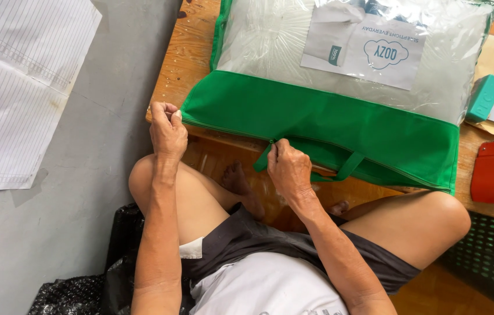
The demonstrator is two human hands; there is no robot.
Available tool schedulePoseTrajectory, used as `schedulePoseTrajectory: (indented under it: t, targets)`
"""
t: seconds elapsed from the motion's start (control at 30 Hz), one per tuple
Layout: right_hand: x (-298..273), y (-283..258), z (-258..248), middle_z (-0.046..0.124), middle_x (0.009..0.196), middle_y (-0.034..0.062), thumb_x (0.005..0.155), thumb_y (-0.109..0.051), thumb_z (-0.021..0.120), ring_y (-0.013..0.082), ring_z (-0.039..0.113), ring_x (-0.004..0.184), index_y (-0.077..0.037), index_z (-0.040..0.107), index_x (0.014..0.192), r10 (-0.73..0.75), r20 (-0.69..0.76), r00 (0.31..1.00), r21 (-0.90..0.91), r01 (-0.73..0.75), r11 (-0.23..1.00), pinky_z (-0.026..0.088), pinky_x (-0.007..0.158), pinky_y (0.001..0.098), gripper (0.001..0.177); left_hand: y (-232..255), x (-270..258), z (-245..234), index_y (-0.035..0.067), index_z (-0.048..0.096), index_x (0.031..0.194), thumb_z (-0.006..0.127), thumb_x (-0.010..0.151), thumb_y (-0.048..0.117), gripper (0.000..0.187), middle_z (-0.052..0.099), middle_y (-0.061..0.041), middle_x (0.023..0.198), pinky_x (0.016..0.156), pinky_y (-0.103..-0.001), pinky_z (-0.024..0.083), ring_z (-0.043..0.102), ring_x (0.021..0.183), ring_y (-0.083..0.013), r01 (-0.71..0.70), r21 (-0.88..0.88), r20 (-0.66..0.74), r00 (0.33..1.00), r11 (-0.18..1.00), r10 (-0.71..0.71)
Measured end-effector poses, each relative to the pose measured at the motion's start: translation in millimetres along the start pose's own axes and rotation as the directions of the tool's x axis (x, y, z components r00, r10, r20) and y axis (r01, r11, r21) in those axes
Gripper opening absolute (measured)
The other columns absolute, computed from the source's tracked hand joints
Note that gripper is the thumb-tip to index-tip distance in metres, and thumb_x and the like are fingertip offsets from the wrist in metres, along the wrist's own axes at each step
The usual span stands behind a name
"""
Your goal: A person packages a pillow into a green reusable bag, inserts a product card, and uses a small tool to finish the packaging.
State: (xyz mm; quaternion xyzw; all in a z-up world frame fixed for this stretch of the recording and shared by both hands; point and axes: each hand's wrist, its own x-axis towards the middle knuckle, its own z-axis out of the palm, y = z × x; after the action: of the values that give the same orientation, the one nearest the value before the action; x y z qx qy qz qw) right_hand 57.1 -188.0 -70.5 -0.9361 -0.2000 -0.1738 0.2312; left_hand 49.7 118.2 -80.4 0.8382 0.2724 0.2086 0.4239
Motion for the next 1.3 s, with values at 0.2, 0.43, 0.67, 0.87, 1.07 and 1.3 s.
schedulePoseTrajectory:
  t: [0.2,0.43,0.67,0.87,1.07,1.3]
  targets:
    - [4,-6,-23,0.069,0.066,0.0047,0.100,-0.019,0.065,0.0309,0.072,0.064,-0.016,0.065,0.086,0.126,-0.046,0.991,0.364,-0.101,0.926,0.056,0.053,0.0387,0.015,-9,-1,5,0.014,0.056,0.107,0.066,0.100,0.020,0.013,0.071,-0.014,0.095,0.082,-0.048,0.054,0.072,0.092,-0.0359,0.013,0.009,-0.087,0.996,1.000,-0.012]
    - [6,18,-36,0.065,0.083,0.0159,0.106,-0.013,0.058,0.0375,0.069,0.080,-0.009,0.064,0.103,0.318,-0.071,0.946,0.497,-0.243,0.833,0.054,0.066,0.0451,0.007,38,-48,18,0.006,0.053,0.111,0.076,0.096,0.055,0.056,0.066,-0.005,0.080,0.073,-0.026,0.060,0.068,0.073,-0.0100,0.267,-0.527,-0.019,0.946,0.807,-0.325]
    - [19,0,-43,0.068,0.080,0.0140,0.099,0.001,0.056,0.0217,0.073,0.072,-0.005,0.073,0.100,0.453,0.226,0.862,0.713,-0.464,0.526,0.064,0.060,0.0311,0.018,117,-117,79,-0.006,0.049,0.125,0.088,0.086,0.034,0.068,0.057,-0.025,0.118,0.111,-0.063,0.040,0.058,0.119,-0.0386,0.496,-0.796,0.359,0.848,0.346,-0.390]
    - [17,3,-30,0.069,0.075,0.0143,0.093,0.002,0.066,0.0211,0.072,0.058,-0.004,0.074,0.097,0.448,0.211,0.869,0.780,-0.426,0.459,0.063,0.048,0.0285,0.011,114,-108,133,0.001,0.068,0.117,0.094,0.080,0.022,0.050,0.069,-0.014,0.102,0.093,-0.051,0.056,0.071,0.096,-0.0276,0.511,-0.789,0.414,0.852,0.340,-0.319]
    - [7,16,11,0.063,0.077,0.0109,0.077,-0.012,0.086,0.0238,0.072,0.061,-0.008,0.069,0.088,0.393,-0.015,0.919,0.619,-0.300,0.726,0.058,0.048,0.0351,0.020,87,-107,147,0.004,0.078,0.103,0.094,0.078,0.017,0.032,0.076,-0.014,0.087,0.070,-0.039,0.066,0.077,0.075,-0.0231,0.517,-0.784,0.405,0.846,0.345,-0.347]
    - [5,21,20,0.061,0.076,0.0072,0.083,-0.014,0.080,0.0256,0.071,0.061,-0.011,0.068,0.088,0.257,-0.151,0.954,0.495,-0.153,0.856,0.058,0.051,0.0350,0.014,108,-109,127,0.001,0.079,0.099,0.091,0.080,0.010,0.024,0.077,-0.012,0.085,0.072,-0.037,0.066,0.077,0.077,-0.0189,0.483,-0.793,0.381,0.869,0.371,-0.317]
